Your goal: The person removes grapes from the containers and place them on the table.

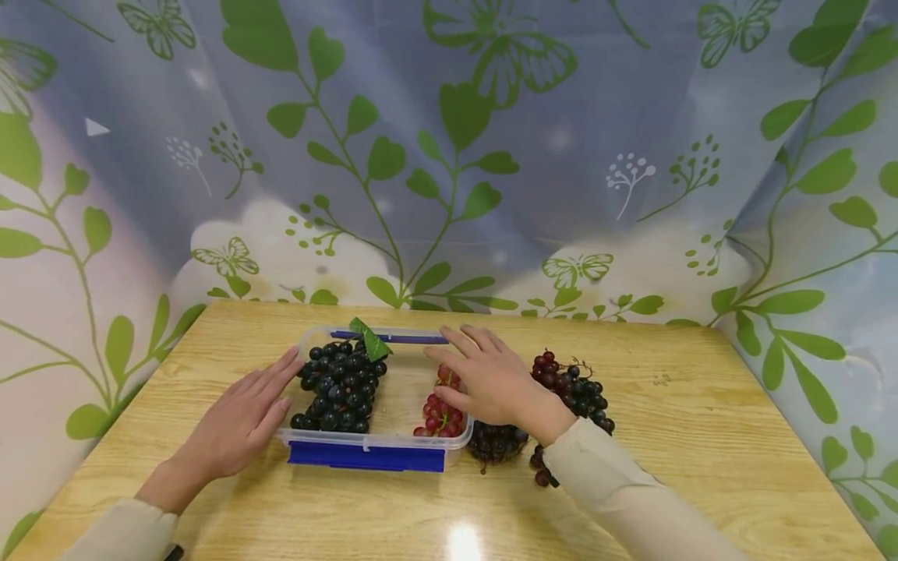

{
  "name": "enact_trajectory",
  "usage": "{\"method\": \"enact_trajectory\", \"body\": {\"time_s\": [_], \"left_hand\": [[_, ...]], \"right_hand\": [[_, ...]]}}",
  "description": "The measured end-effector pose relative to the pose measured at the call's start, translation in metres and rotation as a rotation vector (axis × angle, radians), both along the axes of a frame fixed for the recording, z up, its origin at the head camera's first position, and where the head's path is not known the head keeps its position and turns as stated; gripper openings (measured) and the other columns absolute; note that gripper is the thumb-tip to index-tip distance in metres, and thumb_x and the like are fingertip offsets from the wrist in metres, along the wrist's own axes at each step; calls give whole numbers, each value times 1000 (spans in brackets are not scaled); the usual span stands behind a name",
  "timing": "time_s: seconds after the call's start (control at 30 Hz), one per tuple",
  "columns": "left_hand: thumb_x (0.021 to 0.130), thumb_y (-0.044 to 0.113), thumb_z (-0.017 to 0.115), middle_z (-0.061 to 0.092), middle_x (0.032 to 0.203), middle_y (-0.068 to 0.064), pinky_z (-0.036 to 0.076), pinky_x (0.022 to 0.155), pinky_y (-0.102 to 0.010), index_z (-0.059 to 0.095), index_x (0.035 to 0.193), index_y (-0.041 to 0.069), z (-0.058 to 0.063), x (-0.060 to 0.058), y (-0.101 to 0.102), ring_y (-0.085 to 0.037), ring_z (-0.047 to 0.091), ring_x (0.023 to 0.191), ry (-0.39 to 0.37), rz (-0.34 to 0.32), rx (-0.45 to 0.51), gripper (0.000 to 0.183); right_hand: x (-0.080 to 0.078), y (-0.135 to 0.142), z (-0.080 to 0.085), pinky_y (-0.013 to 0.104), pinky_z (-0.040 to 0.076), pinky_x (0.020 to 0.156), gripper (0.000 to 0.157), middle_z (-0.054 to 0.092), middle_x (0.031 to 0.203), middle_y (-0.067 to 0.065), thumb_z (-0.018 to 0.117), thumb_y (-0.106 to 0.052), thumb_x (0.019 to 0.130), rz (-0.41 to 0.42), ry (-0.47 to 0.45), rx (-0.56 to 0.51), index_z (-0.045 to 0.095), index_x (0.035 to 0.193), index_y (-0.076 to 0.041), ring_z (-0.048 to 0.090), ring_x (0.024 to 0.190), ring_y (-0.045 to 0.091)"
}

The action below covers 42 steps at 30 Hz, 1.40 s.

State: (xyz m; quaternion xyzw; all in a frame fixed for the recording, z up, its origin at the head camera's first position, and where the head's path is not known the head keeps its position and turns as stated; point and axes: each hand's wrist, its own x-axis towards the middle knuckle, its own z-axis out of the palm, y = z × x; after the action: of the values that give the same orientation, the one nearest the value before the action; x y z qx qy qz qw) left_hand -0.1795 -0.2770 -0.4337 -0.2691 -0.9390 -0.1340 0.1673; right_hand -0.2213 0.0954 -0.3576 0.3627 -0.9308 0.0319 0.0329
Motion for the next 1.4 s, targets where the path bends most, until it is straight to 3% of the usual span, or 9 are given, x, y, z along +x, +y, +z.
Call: {"method": "enact_trajectory", "body": {"time_s": [0.47, 0.7, 0.97, 1.4], "left_hand": [[100, 19, 46, 23, 157, -5, 30, 102, -53, 29, 151, 10, -1, 0, 0, -34, 39, 130, -12, 6, 3, 54], [99, 17, 47, 22, 157, -5, 30, 102, -54, 30, 151, 9, -1, 1, 0, -34, 39, 130, -14, 12, 1, 55], [98, 14, 51, 22, 157, -5, 30, 101, -54, 30, 151, 9, 0, 1, 0, -35, 40, 129, -18, 14, -3, 58], [97, 14, 50, 22, 157, -6, 30, 102, -54, 30, 151, 9, -2, 0, -2, -35, 40, 128, -12, 14, -1, 58]], "right_hand": [[0, -10, -6, 46, 15, 114, 54, 25, 155, 6, 44, -47, 99, 60, -6, 76, 36, 149, -28, 19, 141, 31], [-2, -15, -8, 44, 13, 115, 52, 29, 154, 7, 48, -43, 99, 87, 17, 138, 39, 147, -27, 21, 141, 29], [-3, -22, -9, 45, 13, 115, 54, 37, 149, 5, 52, -42, 97, 124, -14, 205, 40, 147, -26, 30, 137, 26], [-3, -35, -11, 49, 12, 114, 54, 42, 146, -1, 64, -39, 90, 56, -58, 350, 47, 142, -34, 38, 133, 23]]}}
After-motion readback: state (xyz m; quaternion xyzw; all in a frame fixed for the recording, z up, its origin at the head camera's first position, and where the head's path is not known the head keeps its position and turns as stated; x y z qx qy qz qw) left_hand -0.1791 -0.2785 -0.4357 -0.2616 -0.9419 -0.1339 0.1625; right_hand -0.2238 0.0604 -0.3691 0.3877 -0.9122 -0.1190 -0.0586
